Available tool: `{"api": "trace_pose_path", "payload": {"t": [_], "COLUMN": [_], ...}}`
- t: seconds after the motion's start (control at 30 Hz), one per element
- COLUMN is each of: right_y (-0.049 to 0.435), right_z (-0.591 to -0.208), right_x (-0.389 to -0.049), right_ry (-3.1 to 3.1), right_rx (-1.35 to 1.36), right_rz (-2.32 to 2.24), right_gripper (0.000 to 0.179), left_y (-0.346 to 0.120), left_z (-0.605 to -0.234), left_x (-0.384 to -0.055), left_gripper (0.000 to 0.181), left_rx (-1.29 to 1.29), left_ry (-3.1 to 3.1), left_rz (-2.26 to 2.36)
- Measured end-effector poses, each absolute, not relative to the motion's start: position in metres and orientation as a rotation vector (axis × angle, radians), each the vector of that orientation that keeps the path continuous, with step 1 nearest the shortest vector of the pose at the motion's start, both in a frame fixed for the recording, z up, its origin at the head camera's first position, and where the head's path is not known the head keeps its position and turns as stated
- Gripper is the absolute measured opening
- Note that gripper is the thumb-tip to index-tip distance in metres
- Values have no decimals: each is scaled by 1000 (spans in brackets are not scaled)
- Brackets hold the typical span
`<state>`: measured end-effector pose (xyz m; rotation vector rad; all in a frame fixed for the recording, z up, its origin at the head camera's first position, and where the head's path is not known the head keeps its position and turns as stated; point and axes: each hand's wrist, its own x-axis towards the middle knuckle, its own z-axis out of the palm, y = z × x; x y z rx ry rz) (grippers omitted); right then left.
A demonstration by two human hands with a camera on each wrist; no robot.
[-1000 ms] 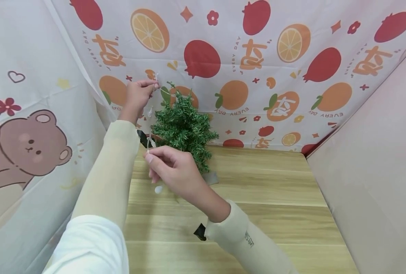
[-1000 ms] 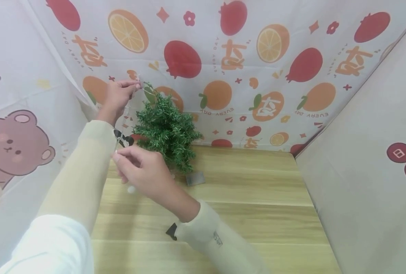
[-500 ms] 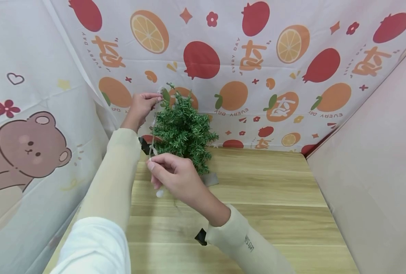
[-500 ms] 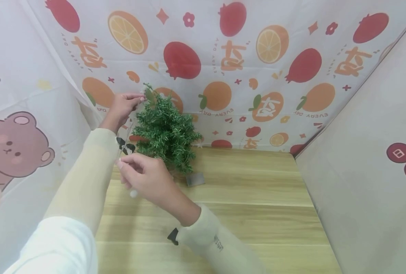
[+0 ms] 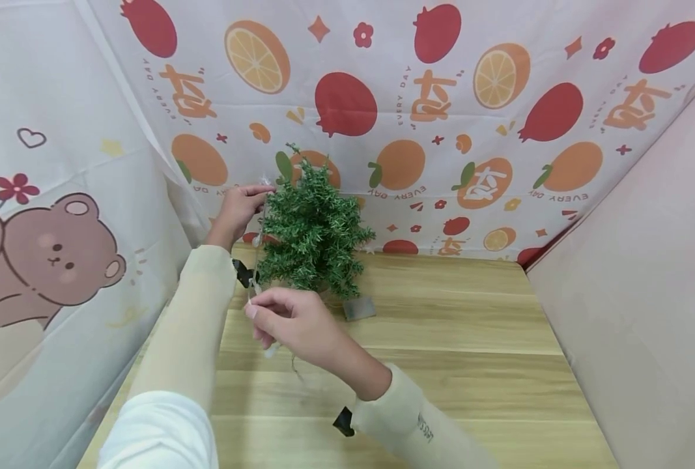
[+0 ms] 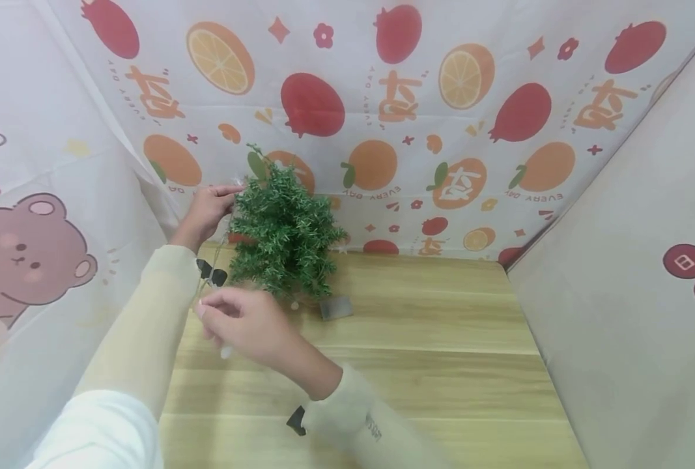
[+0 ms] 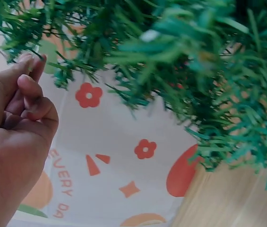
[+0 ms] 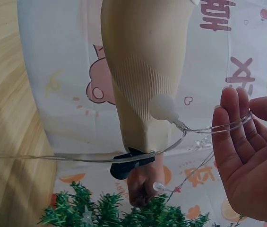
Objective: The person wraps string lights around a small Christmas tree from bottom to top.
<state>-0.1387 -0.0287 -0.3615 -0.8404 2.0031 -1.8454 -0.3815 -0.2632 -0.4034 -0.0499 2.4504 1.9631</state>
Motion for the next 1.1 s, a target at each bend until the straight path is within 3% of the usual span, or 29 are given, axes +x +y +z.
{"api": "trace_pose_path", "payload": {"t": [0.53,1.1], "right_y": [-38,-20], "right_z": [-377,-377], "right_x": [-130,-119], "right_ry": [1978,2025], "right_rx": [-816,-816], "right_rz": [-1761,-1860], "right_gripper": [17,20], "left_y": [-267,-261], "left_z": [-409,-412], "left_x": [-363,-357], "left_gripper": [41,45], "left_rx": [71,-31], "left_ry": [2207,2080], "left_rz": [2235,2319]}}
